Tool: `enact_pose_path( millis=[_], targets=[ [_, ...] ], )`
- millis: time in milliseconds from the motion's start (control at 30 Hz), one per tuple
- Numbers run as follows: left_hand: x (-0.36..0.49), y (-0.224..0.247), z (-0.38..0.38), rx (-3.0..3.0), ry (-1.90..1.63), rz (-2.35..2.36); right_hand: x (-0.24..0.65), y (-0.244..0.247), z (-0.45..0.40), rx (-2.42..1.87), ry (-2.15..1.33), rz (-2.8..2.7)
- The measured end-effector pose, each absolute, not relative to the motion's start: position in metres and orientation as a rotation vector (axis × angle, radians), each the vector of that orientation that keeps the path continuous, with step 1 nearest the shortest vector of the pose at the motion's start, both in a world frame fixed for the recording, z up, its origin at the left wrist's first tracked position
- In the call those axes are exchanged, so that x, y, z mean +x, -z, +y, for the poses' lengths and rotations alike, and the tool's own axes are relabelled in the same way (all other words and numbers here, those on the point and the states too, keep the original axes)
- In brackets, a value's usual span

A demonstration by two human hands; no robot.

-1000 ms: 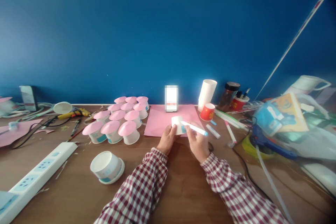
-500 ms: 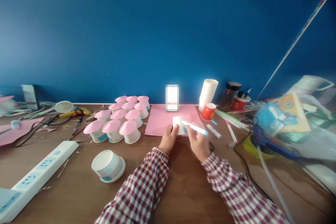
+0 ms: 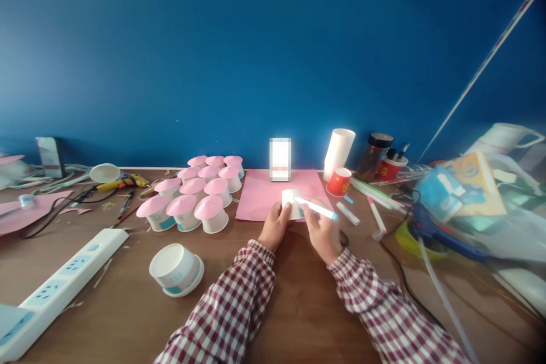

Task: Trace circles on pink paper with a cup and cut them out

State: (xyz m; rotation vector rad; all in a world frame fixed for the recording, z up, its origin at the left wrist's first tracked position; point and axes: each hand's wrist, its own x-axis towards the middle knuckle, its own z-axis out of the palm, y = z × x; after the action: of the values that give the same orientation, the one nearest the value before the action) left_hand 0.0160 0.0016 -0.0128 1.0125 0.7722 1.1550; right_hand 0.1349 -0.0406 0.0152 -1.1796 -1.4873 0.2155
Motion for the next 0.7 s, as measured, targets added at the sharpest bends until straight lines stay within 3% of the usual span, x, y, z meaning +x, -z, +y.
enact_pose_path(
  millis=[700],
  targets=[
    [0.0151,0.0189,0.0037,1.11,-1.138,0.8,0.1352,-0.0146,-0.0412,-1.184,-0.199,-1.509]
  ],
)
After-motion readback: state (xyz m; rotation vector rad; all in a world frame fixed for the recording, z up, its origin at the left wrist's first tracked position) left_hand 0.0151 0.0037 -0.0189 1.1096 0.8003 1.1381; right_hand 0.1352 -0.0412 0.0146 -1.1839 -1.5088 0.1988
